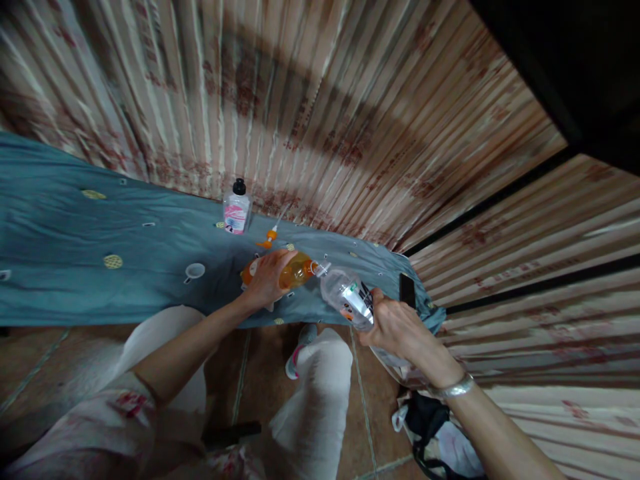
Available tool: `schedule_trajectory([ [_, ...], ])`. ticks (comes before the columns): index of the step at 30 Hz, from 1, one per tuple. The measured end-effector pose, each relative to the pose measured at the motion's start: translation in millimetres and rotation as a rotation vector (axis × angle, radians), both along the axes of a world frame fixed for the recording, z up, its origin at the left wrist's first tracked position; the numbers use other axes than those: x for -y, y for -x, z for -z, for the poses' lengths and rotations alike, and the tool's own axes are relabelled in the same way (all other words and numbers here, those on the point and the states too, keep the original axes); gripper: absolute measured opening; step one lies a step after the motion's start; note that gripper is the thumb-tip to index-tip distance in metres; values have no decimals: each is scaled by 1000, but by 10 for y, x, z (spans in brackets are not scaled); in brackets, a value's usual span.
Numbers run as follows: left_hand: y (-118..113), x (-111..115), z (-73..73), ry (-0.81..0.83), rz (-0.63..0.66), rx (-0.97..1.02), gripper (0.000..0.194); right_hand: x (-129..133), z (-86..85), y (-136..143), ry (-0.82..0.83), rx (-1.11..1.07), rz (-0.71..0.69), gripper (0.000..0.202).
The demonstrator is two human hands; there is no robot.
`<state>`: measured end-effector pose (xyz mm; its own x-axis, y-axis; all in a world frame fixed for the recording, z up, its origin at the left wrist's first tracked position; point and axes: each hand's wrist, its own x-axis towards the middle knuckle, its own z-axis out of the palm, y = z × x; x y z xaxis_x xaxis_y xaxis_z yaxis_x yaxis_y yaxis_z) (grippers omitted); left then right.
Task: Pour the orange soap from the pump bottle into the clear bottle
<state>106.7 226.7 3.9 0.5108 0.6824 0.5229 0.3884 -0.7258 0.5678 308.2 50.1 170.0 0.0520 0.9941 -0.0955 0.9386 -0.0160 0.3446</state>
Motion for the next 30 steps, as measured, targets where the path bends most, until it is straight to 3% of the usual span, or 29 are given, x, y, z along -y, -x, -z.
schedule_trajectory([
  [9,10,9,-3,2,2,4,78,-16,-16,21,37,31,34,40],
  [30,15,12,-25,13,4,4,79,-25,-48,38,64,17,53,38],
])
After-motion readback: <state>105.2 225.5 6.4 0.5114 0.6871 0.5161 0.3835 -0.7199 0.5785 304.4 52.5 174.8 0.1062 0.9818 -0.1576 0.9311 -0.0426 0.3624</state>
